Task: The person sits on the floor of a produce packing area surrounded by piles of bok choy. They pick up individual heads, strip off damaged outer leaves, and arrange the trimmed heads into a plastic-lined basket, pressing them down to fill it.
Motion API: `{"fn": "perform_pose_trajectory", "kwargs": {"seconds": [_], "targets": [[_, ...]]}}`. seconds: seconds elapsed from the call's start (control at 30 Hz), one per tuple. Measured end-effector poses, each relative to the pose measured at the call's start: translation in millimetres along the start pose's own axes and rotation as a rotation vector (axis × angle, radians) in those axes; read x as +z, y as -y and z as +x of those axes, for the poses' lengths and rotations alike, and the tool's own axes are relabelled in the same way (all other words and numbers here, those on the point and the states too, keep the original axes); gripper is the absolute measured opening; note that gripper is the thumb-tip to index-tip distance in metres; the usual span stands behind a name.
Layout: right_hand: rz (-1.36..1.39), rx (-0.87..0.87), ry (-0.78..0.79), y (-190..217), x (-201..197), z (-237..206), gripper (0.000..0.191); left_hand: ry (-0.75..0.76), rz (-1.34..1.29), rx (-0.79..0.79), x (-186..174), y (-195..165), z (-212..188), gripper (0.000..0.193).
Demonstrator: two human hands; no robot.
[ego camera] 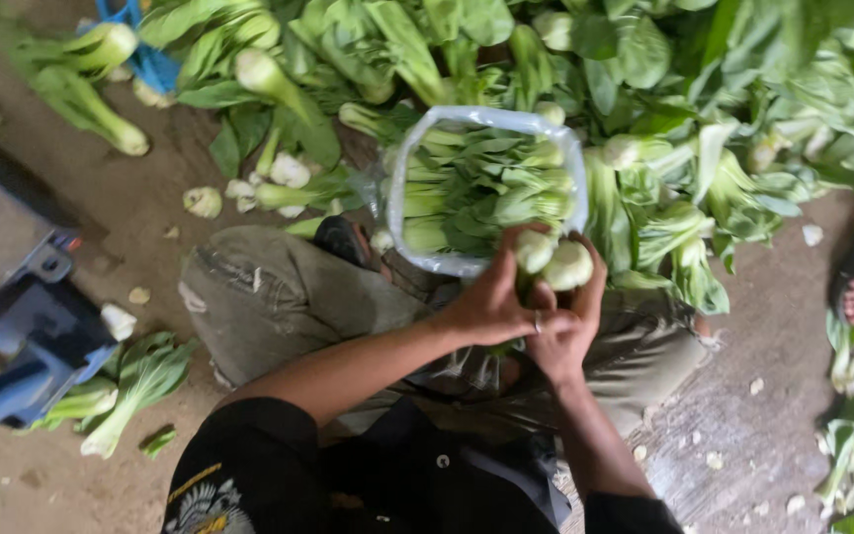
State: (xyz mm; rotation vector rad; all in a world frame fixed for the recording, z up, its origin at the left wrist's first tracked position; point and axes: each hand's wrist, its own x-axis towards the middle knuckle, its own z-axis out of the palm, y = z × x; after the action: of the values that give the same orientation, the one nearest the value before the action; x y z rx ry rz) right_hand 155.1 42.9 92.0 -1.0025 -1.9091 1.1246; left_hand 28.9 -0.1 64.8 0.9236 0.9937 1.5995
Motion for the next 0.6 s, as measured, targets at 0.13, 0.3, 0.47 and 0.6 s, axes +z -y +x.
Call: {"fn": "perform_pose_trajectory", "kwargs": {"seconds": [0.13,0.3,0.47,0.6], "targets": [[0.182,0.086,-0.177,-19.2,2.6,-38.5,0.071,0.074,0.023,-0.076,15.7,13.2,-16.6,0.116],[0.019,0.140,-0.192,-28.0,-3.6,-75.7,0.087,0.154,-0.036,-0.081,26.9,25.9,-36.8,0.117],[0.223,0.255,-0.106,-4.0,-4.8,-104.2,0.094,0.135,0.138,-0.023,40.8,30.8,-65.2,0.119],[0.361,0.348,-0.118,8.0,-8.1,-109.3,0.099,0.077,0.173,0.057,44.0,28.2,-68.6,0.120]]}}
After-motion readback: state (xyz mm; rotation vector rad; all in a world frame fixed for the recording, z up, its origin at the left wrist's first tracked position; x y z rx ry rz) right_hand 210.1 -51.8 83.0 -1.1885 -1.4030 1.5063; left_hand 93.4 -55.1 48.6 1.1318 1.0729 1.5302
